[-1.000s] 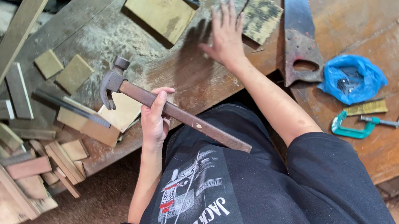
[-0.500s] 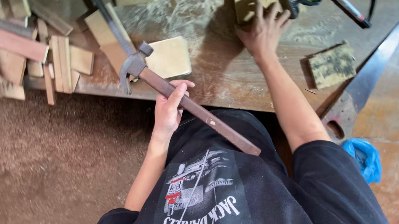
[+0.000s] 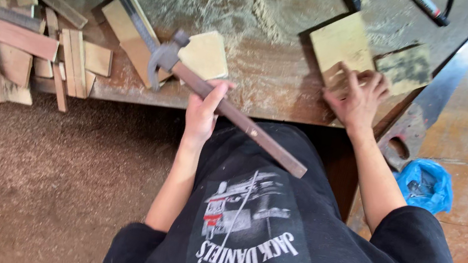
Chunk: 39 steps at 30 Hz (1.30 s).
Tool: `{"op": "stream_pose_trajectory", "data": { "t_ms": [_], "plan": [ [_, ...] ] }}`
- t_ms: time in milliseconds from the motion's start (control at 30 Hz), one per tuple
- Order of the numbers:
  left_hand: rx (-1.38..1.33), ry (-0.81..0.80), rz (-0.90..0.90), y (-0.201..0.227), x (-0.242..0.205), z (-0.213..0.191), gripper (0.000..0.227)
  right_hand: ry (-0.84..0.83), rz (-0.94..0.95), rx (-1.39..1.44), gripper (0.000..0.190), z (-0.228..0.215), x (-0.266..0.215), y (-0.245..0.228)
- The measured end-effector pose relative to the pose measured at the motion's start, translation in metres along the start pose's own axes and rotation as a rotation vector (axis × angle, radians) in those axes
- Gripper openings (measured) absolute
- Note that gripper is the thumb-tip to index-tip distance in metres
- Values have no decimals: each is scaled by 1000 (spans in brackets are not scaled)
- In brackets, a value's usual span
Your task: The person saws a small wooden block, then assembles several cut pieces into a square frame on the workbench. They pick up a nail and hammer, then drive the nail into the frame to secure the pieces together.
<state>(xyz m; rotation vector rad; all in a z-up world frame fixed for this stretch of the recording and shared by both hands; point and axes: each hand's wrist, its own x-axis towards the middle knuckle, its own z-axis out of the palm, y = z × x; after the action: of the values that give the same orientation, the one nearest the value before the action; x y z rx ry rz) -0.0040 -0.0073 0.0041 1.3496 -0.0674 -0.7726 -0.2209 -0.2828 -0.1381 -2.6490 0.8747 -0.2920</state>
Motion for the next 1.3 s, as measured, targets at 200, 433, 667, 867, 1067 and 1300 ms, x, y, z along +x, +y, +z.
{"op": "stream_pose_trajectory", "data": {
  "t_ms": [200, 433, 667, 867, 1067, 1300],
  "plan": [
    [234, -164, 81, -3, 23, 18, 24, -37, 136, 187, 60, -18, 2, -56],
    [335, -310, 145, 3, 39, 42, 33, -661, 135, 1338, 51, -85, -8, -158],
    [482, -386, 223, 35, 35, 11, 35, -487, 204, 982, 21, -83, -1, -222],
    [297, -634, 25, 77, 36, -59, 33, -458, 153, 1174, 8, -80, 5, -268],
    [137, -617, 135, 81, 44, -112, 32, -360, 366, 1321, 10, -61, 13, -309],
    [-73, -600, 13, 77, 72, -112, 30, -279, 499, 1495, 8, -36, -36, -322]
  ]
}}
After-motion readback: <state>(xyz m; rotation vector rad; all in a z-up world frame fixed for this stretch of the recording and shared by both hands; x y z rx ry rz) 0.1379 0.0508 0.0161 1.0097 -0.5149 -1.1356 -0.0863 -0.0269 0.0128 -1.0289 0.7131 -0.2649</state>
